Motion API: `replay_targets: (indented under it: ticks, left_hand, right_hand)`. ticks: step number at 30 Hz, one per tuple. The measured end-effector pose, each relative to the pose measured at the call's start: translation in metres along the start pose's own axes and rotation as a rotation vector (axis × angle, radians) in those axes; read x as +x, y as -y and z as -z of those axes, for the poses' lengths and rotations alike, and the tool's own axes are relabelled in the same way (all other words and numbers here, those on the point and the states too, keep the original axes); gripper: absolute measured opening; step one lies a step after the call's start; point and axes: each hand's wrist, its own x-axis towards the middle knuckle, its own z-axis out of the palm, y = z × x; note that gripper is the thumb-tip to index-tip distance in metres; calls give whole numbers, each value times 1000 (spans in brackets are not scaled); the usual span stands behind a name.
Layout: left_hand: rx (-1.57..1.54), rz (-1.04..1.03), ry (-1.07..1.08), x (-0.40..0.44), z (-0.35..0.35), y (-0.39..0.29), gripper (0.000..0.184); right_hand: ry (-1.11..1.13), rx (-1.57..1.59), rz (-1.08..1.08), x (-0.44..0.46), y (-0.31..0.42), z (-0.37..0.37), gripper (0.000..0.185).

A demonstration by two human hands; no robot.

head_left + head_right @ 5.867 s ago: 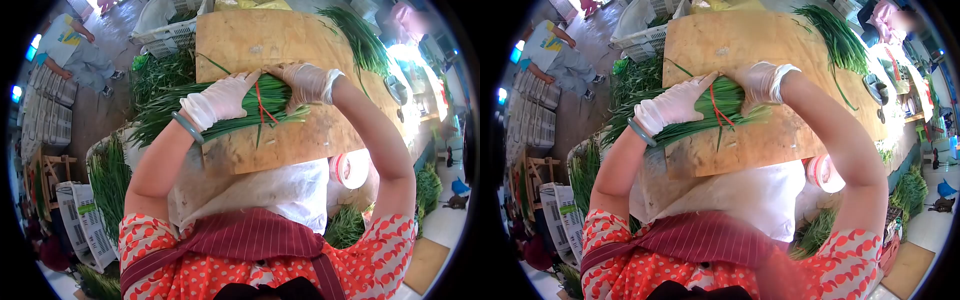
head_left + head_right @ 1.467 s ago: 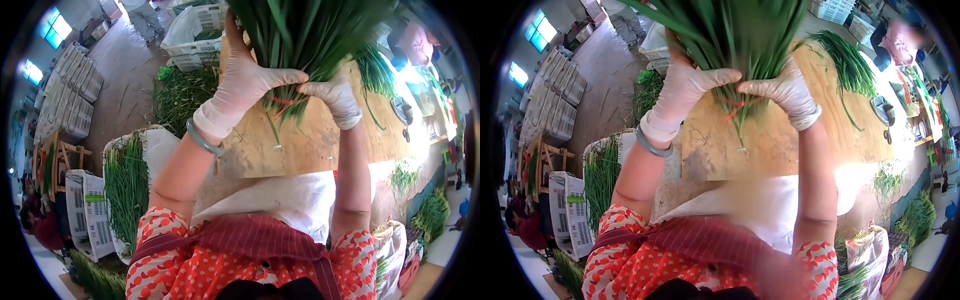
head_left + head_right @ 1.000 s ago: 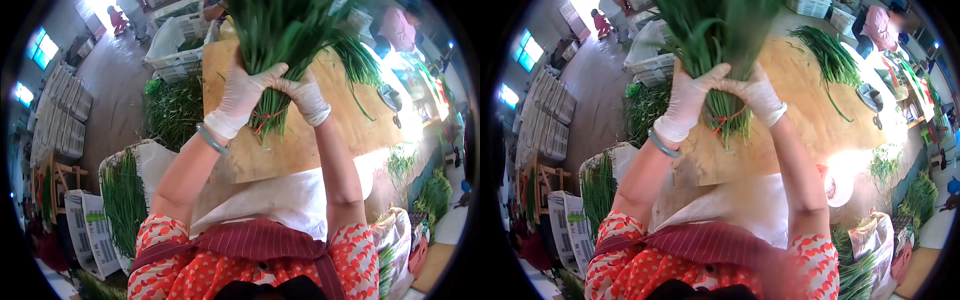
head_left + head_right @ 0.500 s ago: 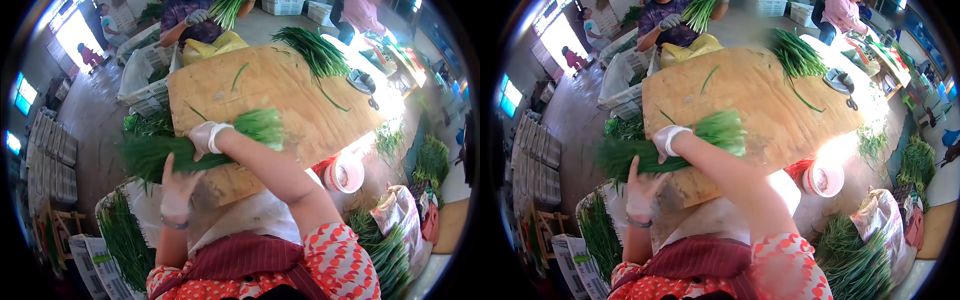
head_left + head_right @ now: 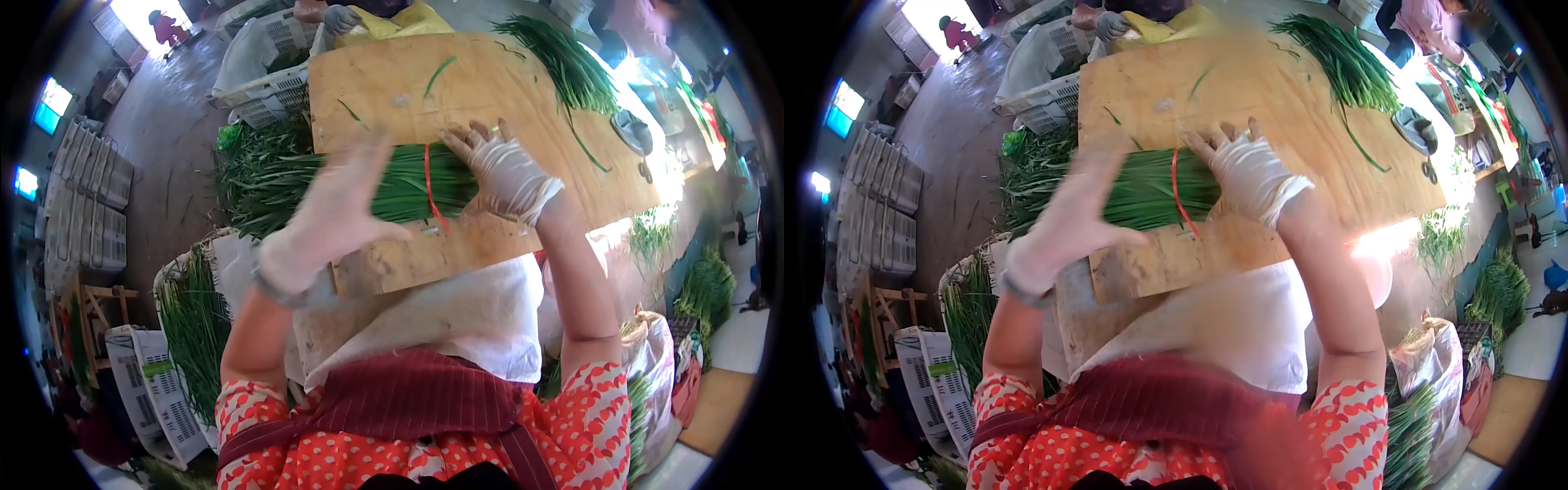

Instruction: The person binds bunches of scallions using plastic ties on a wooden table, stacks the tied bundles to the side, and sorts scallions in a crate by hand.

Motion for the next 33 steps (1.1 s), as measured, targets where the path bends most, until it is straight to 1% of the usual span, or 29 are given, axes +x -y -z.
replay_targets:
  ticks: [1,2,3,4,5,6,7,9,10,12,13,15,16,17,19,20,21,22,23,25,26,28,29,30,31,32,33]
  left_hand:
    - [101,-58,62,17,-17,-4,118]
    - [174,-42,112,28,-40,-1,118]
    - [244,-28,169,35,-60,1,118]
    - [243,-29,173,36,-67,-2,118]
    - [374,-6,117,36,-73,-5,115]
    - [506,17,61,35,-78,-8,112]
    - [505,11,69,34,-81,-8,112]
    - [511,47,-35,34,-86,-7,105]
    - [510,47,-35,35,-88,-4,105]
    - [516,26,-59,36,-91,3,103]
    - [511,34,-58,36,-89,3,103]
    - [436,32,-6,37,-82,2,100]
    - [434,33,-7,38,-82,4,100]
    - [415,33,-10,38,-82,5,99]
    - [397,28,-15,40,-81,6,98]
    - [368,29,-11,41,-81,7,98]
    - [339,32,-7,41,-80,8,98]
    - [343,38,-12,40,-82,9,98]
    - [351,31,-16,41,-83,10,97]
    - [366,29,-20,40,-82,10,97]
    - [353,23,-20,39,-81,9,95]
    - [344,21,-17,40,-78,5,93]
    - [380,47,14,42,-74,-1,92]
    - [413,74,47,43,-73,-6,92]
    - [413,78,51,48,-79,-5,92]
    - [491,5,-59,54,-89,-2,92]
    - [562,-68,-166,55,-100,0,92]
  right_hand:
    - [45,-43,-22,2,1,-6,104]
    - [124,-18,-58,7,1,-11,102]
    - [123,-16,-57,8,-4,-18,102]
    - [87,141,-32,7,-12,-23,99]
    - [52,297,-6,7,-20,-26,96]
    - [26,300,27,6,-25,-29,92]
    - [27,307,20,6,-26,-31,92]
    - [-103,-35,81,7,-24,-34,82]
    - [-102,-35,81,2,-18,-25,82]
    - [-372,-178,164,-16,1,-2,74]
    - [-367,-177,171,-27,8,-5,74]
    - [-297,-149,-5,-48,19,-18,61]
    - [-332,-77,-51,-50,29,-27,46]
    - [-332,-79,-52,-49,35,-41,46]
    - [-545,554,-56,-45,42,-73,40]
    - [-546,552,-53,-40,44,-86,40]
    - [-556,883,-95,-33,45,-98,36]
    - [-553,1215,-133,-27,46,-102,31]
    - [-554,1214,-121,-24,47,-103,31]
    - [-368,1984,-314,-19,53,-98,28]
    - [-364,1986,-306,-19,55,-92,28]
    - [-340,1855,-384,-20,58,-76,19]
    - [-338,1859,-380,-19,56,-77,19]
    - [-283,1798,-373,-17,51,-79,15]
    - [-227,1735,-369,-16,49,-80,17]
    - [-220,1741,-375,-18,50,-82,17]
    - [-256,1506,-356,-22,53,-83,19]
